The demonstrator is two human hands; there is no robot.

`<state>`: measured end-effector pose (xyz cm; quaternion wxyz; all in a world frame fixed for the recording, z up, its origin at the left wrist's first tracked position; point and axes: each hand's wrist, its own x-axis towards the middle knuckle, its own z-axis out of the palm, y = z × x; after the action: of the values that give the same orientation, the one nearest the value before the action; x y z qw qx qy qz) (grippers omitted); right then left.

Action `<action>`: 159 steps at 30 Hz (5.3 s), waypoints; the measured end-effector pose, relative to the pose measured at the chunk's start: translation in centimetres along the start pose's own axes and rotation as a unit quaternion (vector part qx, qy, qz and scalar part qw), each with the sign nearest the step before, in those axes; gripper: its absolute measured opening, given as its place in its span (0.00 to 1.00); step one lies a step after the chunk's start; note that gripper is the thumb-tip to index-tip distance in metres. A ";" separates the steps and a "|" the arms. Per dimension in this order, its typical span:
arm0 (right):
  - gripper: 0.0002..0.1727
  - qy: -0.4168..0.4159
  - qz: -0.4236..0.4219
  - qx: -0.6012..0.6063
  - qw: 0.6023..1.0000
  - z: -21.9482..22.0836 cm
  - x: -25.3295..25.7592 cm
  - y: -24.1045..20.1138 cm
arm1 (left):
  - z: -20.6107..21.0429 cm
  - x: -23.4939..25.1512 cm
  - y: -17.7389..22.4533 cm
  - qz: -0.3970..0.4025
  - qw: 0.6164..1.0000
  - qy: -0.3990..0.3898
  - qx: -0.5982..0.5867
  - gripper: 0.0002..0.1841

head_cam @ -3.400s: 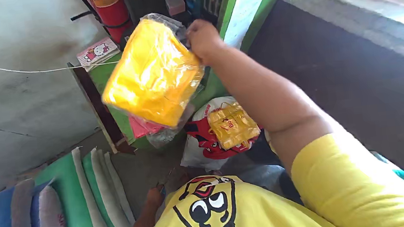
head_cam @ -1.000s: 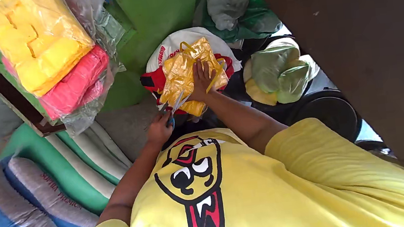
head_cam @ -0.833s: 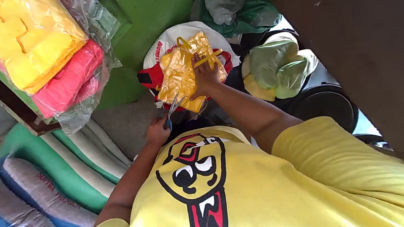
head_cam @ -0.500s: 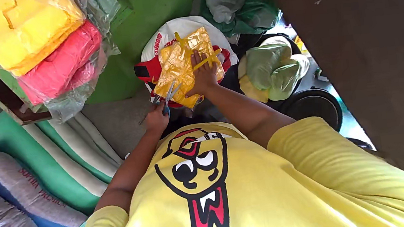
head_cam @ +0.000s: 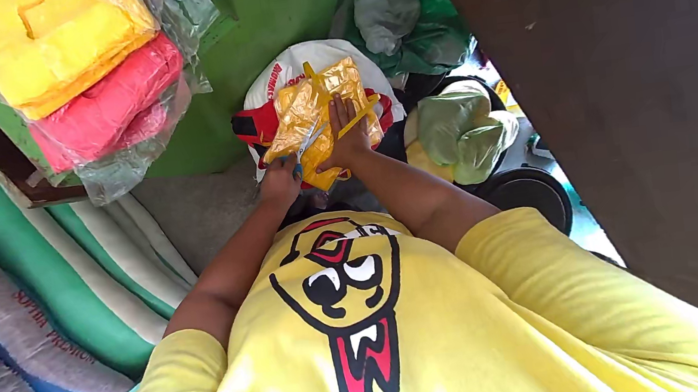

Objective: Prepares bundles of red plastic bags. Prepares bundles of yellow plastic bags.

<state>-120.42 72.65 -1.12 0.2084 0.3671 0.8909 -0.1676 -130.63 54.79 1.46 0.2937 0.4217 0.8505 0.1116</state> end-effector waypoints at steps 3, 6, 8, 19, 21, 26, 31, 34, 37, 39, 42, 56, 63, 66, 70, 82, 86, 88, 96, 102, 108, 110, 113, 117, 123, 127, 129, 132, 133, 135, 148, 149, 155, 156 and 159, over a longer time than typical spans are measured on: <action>1.01 0.002 -0.001 0.001 1.000 -0.3 0.0 -0.1 | 0.0 0.4 0.3 0.002 1.000 -0.006 -0.009 0.27; 1.01 -0.005 0.003 -0.018 1.000 -0.4 0.1 -0.3 | 0.1 0.5 0.4 -0.005 1.000 -0.010 -0.005 0.27; 1.01 0.000 0.003 -0.010 1.000 -0.4 0.0 -0.3 | -0.2 0.6 0.8 -0.010 0.999 -0.029 -0.008 0.27; 0.72 0.042 -0.061 0.091 0.993 -2.0 0.0 0.4 | -1.6 -2.1 -2.5 -0.034 0.929 0.154 -0.335 0.26; 0.54 0.095 -0.163 0.071 0.980 -2.4 0.5 0.0 | -2.0 -3.3 -4.8 -0.061 0.933 0.177 -0.308 0.27; 0.27 0.059 -0.401 -0.044 0.913 -4.4 4.7 -2.9 | -2.5 -7.4 -10.8 -0.120 0.969 0.115 -0.181 0.27; 0.14 0.083 -0.428 -0.065 0.898 -7.0 5.1 -7.1 | -4.0 -10.6 -16.1 -0.141 0.979 -0.057 -0.136 0.25; 0.08 0.108 -0.486 -0.094 0.862 -11.3 0.4 -9.3 | -4.2 -12.1 -20.7 -0.100 0.977 -0.151 -0.114 0.25; 0.08 0.108 -0.471 -0.009 0.876 -19.0 -6.3 -11.9 | -2.5 -13.4 -26.2 -0.081 0.978 -0.162 -0.100 0.23; 0.06 0.137 -0.420 0.099 0.892 -24.1 -9.5 -14.3 | -3.0 -14.7 -28.0 -0.121 0.969 -0.180 -0.121 0.23; 0.13 0.157 -0.283 0.290 0.901 -31.1 -11.2 -18.5 | -4.4 -16.3 -29.7 -0.170 0.959 -0.200 -0.109 0.23; 0.20 0.210 0.023 0.342 0.916 -26.5 2.5 -26.8 | -3.7 -15.3 -35.2 -0.144 0.967 -0.188 -0.092 0.23; 0.22 0.426 -0.241 0.323 0.810 -22.3 -0.9 -21.7 | -5.7 -15.6 -33.3 -0.135 0.966 -0.213 -0.049 0.22; 0.13 0.483 -0.347 0.230 0.770 -17.5 -1.8 -16.4 | -3.0 -14.3 -35.1 -0.116 0.974 -0.193 -0.031 0.23; 0.13 0.303 -0.291 0.171 0.891 -8.4 -2.6 -7.9 | -3.1 -12.7 -32.9 -0.097 0.975 -0.200 -0.026 0.25; 0.73 0.182 0.246 0.300 0.903 -3.0 -1.2 1.6 | -6.1 -7.1 -16.5 -0.050 0.972 -0.229 -0.001 0.26; 0.32 0.140 0.230 0.345 0.899 -5.0 -0.4 4.3 | -5.3 -6.0 -12.5 -0.029 0.977 -0.213 -0.012 0.26; 0.21 0.108 0.178 0.334 0.919 -5.7 -0.6 4.9 | -4.8 -5.9 -11.1 -0.018 0.981 -0.190 -0.039 0.25; 0.20 0.050 0.003 0.665 0.745 -4.7 -4.0 4.1 | -4.6 -5.9 -4.1 0.038 0.992 -0.030 -0.117 0.29; 0.29 -0.040 0.152 0.804 0.574 -0.2 -3.3 2.2 | -5.7 -2.9 -0.2 -0.036 0.995 -0.021 0.086 0.28; 0.29 -0.101 0.132 0.866 0.472 -0.5 -4.2 1.0 | -5.3 -1.8 0.6 -0.020 0.990 -0.005 0.141 0.28; 0.31 -0.109 0.135 0.860 0.479 -0.4 -4.4 0.5 | -5.1 -1.9 0.9 -0.031 0.990 -0.008 0.136 0.28; 0.33 -0.099 0.115 0.863 0.481 -0.1 -5.2 -0.9 | -5.1 -2.2 1.6 -0.051 0.992 -0.010 0.114 0.28; 0.32 -0.077 0.094 0.878 0.463 -0.2 -6.5 -3.4 | -5.1 -2.9 1.9 -0.058 0.995 0.007 0.078 0.29; 0.32 -0.064 0.034 0.851 0.519 -0.4 -7.8 -5.6 | -5.6 -3.4 2.5 -0.062 0.996 0.038 0.059 0.29; 0.31 -0.051 0.039 0.838 0.542 -0.5 -8.3 -7.0 | -5.8 -3.2 2.7 -0.053 0.996 0.051 0.055 0.28; 0.31 -0.046 0.036 0.837 0.544 -0.4 -8.4 -7.2 | -5.9 -3.2 2.6 -0.047 0.996 0.053 0.054 0.28; 0.30 -0.038 0.032 0.836 0.546 -0.4 -8.4 -7.5 | -6.0 -3.5 2.4 -0.039 0.996 0.057 0.050 0.28; 0.29 -0.037 0.034 0.835 0.548 -0.5 -8.5 -7.7 | -6.2 -3.7 2.3 -0.030 0.997 0.062 0.041 0.27; 0.28 -0.034 0.032 0.831 0.554 -0.9 -8.7 -7.7 | -6.5 -4.3 1.7 -0.005 0.997 0.082 0.014 0.26; 0.10 0.211 -0.260 0.619 0.710 -13.9 -15.4 -3.7 | -3.6 -12.8 -14.6 0.100 0.931 0.332 -0.115 0.25; 0.10 0.222 -0.330 0.628 0.668 -15.3 -15.2 -4.4 | -3.3 -14.0 -15.9 0.087 0.936 0.319 -0.122 0.24; 0.13 0.188 -0.464 0.668 0.550 -25.6 -12.9 -16.4 | -3.8 -18.2 -19.4 -0.043 0.974 0.145 -0.167 0.24; 0.13 0.159 -0.438 0.699 0.542 -27.0 -12.1 -19.0 | -4.0 -18.3 -19.7 -0.052 0.978 0.119 -0.165 0.24; 0.17 0.122 -0.298 0.751 0.577 -28.7 -8.1 -25.3 | -4.4 -18.0 -20.7 -0.064 0.982 0.081 -0.158 0.24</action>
<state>-140.63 63.78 31.16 -0.3137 0.1231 0.5228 -0.7830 -138.22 28.15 3.29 0.2936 0.3047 0.8682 0.2592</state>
